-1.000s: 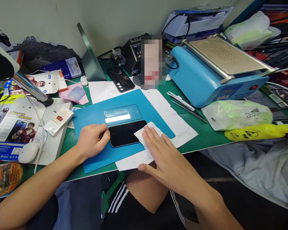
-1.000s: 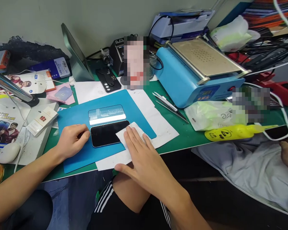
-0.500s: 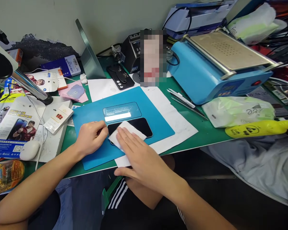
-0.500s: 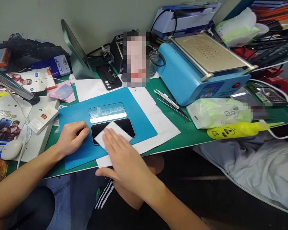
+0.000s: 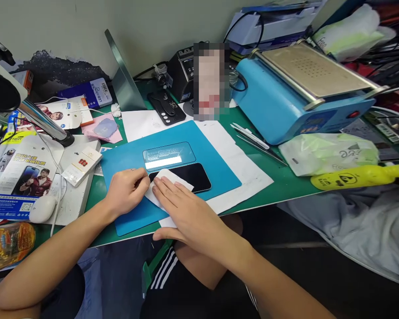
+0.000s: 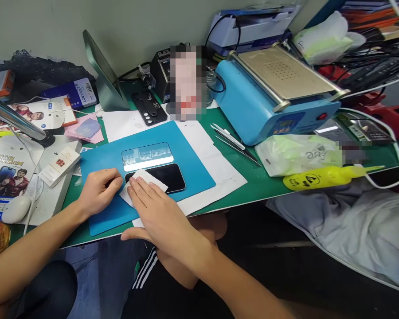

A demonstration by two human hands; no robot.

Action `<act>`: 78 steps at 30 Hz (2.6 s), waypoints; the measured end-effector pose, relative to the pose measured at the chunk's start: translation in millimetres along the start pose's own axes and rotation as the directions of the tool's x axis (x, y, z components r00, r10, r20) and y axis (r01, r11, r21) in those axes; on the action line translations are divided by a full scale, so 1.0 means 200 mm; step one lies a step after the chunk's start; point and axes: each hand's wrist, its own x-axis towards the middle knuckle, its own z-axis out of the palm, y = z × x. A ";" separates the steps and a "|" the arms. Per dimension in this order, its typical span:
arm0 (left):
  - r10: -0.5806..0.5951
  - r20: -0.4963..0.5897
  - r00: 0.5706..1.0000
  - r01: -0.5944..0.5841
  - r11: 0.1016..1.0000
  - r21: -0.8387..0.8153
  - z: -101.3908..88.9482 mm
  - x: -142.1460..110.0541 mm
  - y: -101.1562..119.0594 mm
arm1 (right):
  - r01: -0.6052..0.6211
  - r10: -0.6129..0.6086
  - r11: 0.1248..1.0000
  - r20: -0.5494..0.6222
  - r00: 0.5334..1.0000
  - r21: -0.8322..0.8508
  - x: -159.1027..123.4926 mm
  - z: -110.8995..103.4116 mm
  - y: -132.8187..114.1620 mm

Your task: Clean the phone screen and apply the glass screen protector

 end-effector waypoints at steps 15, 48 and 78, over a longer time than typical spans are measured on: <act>-0.046 0.007 0.999 0.046 0.999 0.002 0.00 0.00 0.01 | -0.064 0.064 0.997 0.015 0.998 0.041 -0.02 0.00 -0.06; -0.036 0.023 0.999 0.035 0.999 0.040 -0.01 0.01 0.01 | -0.316 0.316 0.949 0.026 0.948 -0.003 -0.25 -0.06 0.21; 0.005 0.003 1.000 -0.006 0.998 0.069 0.01 0.00 0.01 | -0.240 0.242 0.970 -0.044 0.969 0.042 -0.18 -0.03 0.24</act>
